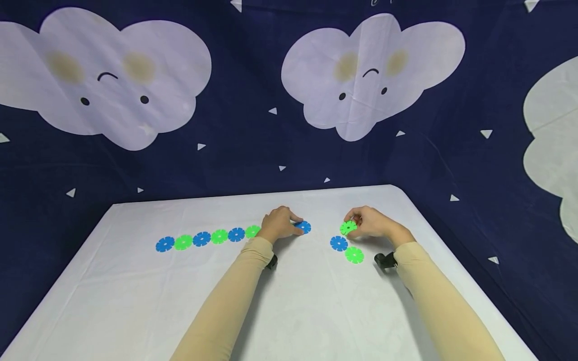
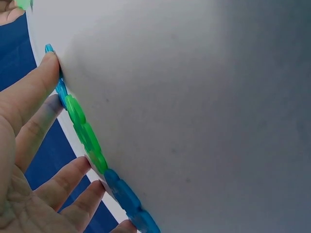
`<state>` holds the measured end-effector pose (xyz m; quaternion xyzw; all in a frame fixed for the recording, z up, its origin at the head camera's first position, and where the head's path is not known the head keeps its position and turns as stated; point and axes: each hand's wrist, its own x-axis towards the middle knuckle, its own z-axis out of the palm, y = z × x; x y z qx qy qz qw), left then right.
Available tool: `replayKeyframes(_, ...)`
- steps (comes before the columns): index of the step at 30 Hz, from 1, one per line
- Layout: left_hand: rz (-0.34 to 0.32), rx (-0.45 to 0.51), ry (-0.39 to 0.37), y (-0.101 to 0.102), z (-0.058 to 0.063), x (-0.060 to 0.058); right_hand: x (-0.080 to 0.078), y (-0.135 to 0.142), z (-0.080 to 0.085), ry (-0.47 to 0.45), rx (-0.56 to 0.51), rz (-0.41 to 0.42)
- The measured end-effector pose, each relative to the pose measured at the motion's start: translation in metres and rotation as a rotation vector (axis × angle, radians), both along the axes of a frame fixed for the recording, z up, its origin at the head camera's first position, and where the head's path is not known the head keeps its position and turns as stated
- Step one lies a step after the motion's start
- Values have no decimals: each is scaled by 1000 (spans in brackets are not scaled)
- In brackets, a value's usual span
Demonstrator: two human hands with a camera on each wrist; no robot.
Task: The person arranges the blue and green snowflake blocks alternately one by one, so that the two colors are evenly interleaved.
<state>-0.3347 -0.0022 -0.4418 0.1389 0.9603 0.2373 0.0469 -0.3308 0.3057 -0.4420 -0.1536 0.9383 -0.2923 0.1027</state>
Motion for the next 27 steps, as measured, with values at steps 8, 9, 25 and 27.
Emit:
replayKeyframes(8,-6,4,3,4,0,-1,-7,-8,3,24,-25,-27)
replayKeyframes(9,-6,6,0,4,0,-1,-8,-10,4,24,-26,-28)
replayKeyframes(25,-5,-2,0,-1,0,-5,-30,-55,0,-10,-61,38)
replayKeyframes(27,0,-1,-7,1,0,-5,-30,-57,-1,-22,-56,44)
